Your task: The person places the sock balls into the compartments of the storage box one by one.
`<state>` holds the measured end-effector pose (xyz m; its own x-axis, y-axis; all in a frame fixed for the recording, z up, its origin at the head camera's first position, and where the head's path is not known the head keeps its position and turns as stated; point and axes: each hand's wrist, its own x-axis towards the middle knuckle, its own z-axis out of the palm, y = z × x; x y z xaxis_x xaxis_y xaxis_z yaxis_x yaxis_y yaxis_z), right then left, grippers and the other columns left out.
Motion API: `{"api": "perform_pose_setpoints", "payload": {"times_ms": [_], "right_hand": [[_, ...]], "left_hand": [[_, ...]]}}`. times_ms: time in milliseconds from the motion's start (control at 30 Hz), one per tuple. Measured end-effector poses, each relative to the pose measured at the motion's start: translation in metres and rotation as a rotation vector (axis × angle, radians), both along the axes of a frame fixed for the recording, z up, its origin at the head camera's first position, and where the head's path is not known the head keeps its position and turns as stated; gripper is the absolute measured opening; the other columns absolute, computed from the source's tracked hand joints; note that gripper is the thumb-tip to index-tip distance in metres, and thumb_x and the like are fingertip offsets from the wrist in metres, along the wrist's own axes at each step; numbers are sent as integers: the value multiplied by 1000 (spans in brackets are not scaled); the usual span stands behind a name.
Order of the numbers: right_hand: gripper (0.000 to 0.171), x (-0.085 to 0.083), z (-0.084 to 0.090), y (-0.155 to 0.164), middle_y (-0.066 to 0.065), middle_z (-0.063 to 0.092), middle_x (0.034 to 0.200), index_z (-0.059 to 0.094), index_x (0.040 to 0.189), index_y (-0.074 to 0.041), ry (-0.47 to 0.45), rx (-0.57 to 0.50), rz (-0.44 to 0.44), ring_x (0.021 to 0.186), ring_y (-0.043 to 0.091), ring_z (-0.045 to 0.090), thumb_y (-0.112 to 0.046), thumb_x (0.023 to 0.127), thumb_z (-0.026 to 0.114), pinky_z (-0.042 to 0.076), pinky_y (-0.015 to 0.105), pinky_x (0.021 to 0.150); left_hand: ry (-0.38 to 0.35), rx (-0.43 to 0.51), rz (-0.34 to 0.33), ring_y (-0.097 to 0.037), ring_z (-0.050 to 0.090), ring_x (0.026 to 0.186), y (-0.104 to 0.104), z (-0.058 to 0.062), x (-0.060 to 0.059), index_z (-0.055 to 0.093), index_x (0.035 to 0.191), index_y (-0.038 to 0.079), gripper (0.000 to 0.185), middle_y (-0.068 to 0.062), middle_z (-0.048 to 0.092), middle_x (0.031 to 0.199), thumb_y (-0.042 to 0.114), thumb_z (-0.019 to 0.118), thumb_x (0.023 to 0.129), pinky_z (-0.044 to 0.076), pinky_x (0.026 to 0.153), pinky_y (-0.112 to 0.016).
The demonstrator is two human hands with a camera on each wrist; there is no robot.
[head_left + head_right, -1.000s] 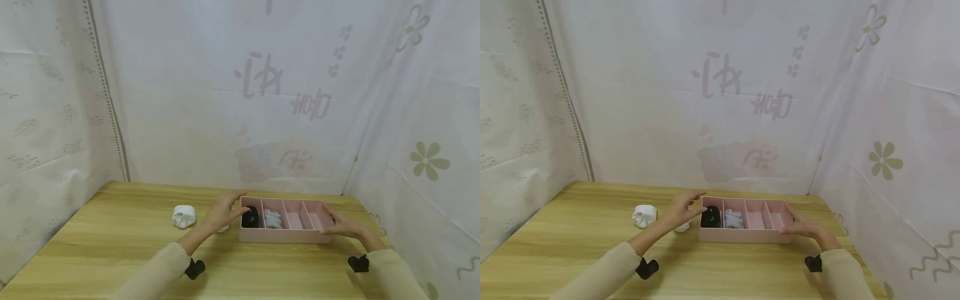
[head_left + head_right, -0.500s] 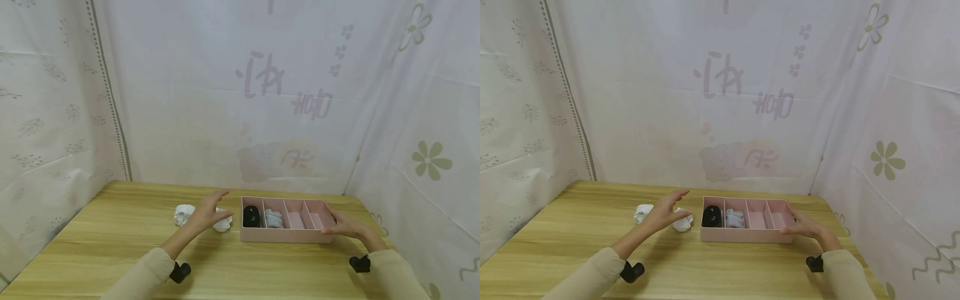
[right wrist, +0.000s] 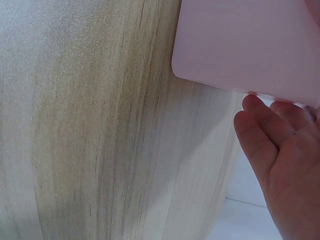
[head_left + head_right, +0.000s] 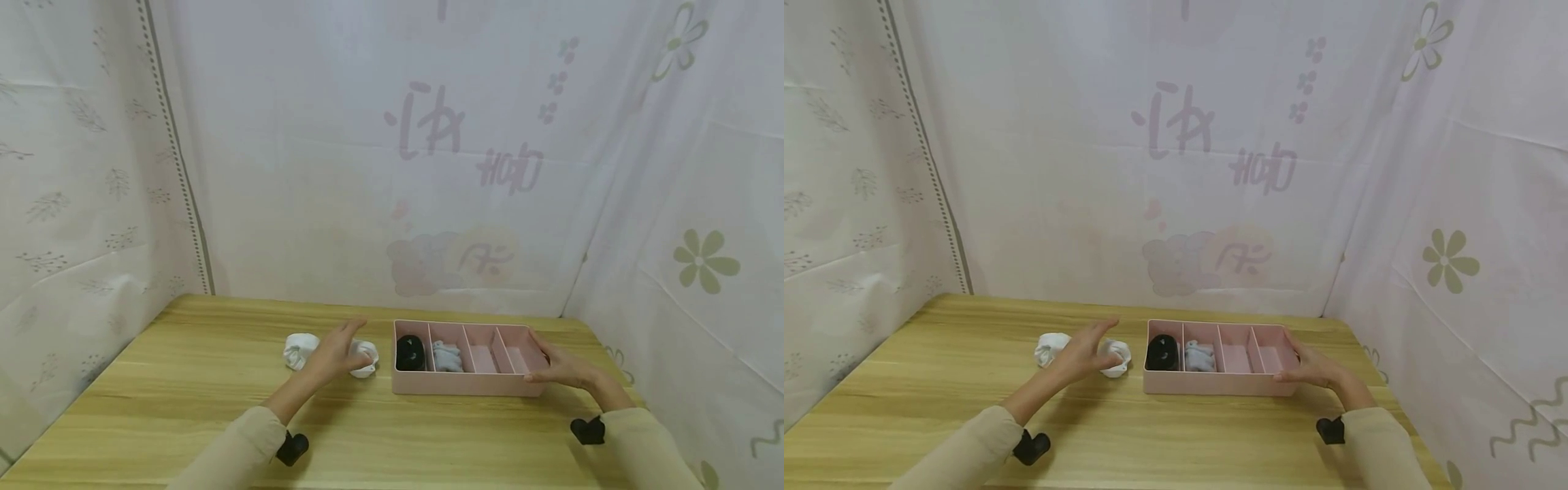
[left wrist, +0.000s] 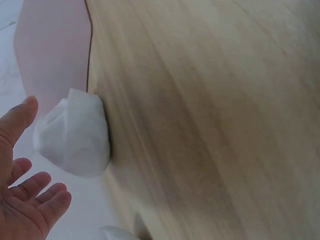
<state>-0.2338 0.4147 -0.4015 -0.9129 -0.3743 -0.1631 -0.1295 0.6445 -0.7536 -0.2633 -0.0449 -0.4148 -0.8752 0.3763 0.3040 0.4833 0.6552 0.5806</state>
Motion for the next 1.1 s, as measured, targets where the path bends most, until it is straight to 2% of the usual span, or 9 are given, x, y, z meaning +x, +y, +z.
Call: {"api": "perform_pose_setpoints", "payload": {"times_ms": [300,500,833,1100], "right_hand": [[110,-1,-4,2,39,-10,147,-12,147,3,-22,-23,-1,134,56,-2,-18,81,74,17,67,104],[111,-1,-2,1,40,-8,147,-11,147,2,-20,-4,1,134,57,1,-20,80,74,18,66,104],[110,-1,1,1,40,-6,147,-10,147,5,6,12,6,134,57,2,-21,81,74,20,66,104],[112,1,0,0,39,-10,147,-13,147,3,-28,-14,-8,134,57,-1,-20,80,74,18,66,104]], "left_hand": [[-5,-64,-3,-41,53,113,5,-16,-5,48,131,1,72,-23,53,126,16,83,69,45,93,-52],[4,-107,-14,-44,54,110,7,-22,-5,52,125,-2,65,-26,53,123,13,83,70,46,91,-54],[7,-106,-10,-42,54,109,6,-22,-3,55,119,-2,58,-25,55,120,7,83,68,45,91,-52],[15,-139,-26,-38,56,104,3,-20,1,54,111,0,53,-23,56,114,0,82,66,47,88,-49]]}}
